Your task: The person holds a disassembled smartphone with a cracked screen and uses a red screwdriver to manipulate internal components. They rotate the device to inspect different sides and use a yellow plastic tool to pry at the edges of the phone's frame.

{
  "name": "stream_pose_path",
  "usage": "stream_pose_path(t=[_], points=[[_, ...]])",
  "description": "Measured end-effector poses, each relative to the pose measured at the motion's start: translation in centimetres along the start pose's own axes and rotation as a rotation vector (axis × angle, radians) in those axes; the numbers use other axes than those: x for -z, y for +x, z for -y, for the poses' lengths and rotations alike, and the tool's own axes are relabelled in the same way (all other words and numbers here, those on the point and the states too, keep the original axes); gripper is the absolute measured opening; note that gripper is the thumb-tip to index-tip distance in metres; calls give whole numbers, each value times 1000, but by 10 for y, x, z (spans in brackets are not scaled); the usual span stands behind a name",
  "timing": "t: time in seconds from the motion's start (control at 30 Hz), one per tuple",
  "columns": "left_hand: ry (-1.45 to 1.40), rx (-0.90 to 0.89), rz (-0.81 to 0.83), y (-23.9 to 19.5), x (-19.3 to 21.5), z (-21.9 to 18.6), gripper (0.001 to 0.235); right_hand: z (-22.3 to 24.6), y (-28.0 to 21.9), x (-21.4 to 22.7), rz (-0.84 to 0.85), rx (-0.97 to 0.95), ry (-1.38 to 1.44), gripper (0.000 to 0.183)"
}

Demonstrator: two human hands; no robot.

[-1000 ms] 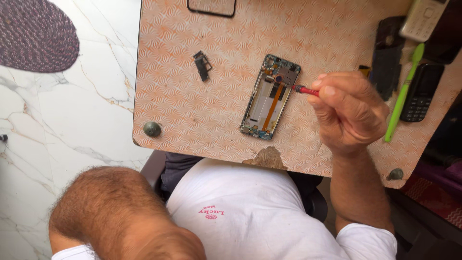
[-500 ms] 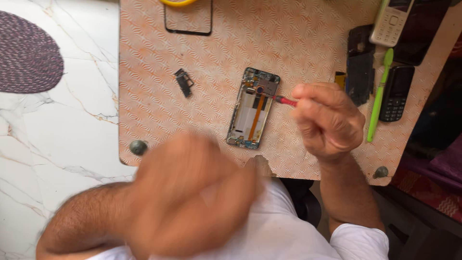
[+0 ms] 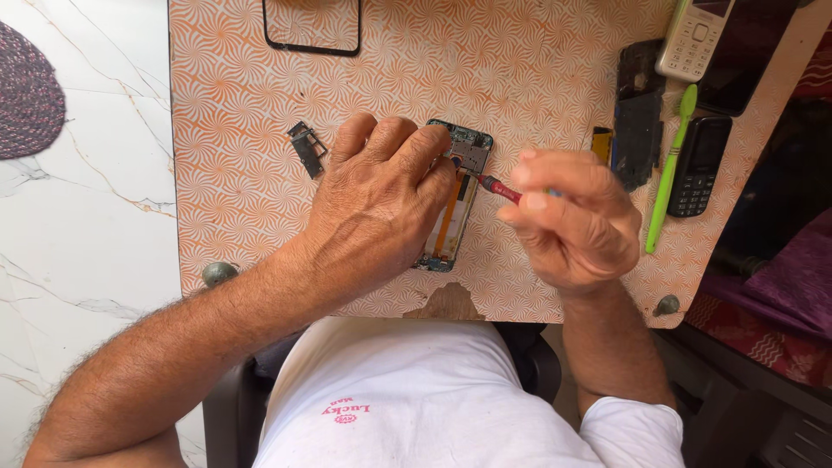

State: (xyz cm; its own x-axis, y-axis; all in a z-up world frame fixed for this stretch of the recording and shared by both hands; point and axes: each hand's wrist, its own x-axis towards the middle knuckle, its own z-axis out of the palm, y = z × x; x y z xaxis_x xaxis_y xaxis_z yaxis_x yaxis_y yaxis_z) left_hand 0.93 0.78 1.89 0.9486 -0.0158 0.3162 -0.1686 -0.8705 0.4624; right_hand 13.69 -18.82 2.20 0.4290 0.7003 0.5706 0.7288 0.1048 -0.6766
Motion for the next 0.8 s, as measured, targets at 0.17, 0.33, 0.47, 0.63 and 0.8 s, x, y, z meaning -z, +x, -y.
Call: stream_pose_path(t=[0.17, 0.33, 0.47, 0.63, 0.8], points=[[-10, -14, -11, 0, -7, 1, 26, 1, -5, -1, -38, -103, 24, 23], [-11, -21, -5, 1, -12, 4, 26, -2, -5, -1, -15, -17, -1, 29], [-16, -19, 0, 1, -14, 6, 28, -5, -6, -4, -21, 44, 15, 29], [-10, -17, -8, 0, -16, 8, 29, -2, -9, -2, -16, -18, -24, 27], [-24, -12, -25, 1, -17, 8, 25, -3, -9, -5, -40, -31, 10, 27]])
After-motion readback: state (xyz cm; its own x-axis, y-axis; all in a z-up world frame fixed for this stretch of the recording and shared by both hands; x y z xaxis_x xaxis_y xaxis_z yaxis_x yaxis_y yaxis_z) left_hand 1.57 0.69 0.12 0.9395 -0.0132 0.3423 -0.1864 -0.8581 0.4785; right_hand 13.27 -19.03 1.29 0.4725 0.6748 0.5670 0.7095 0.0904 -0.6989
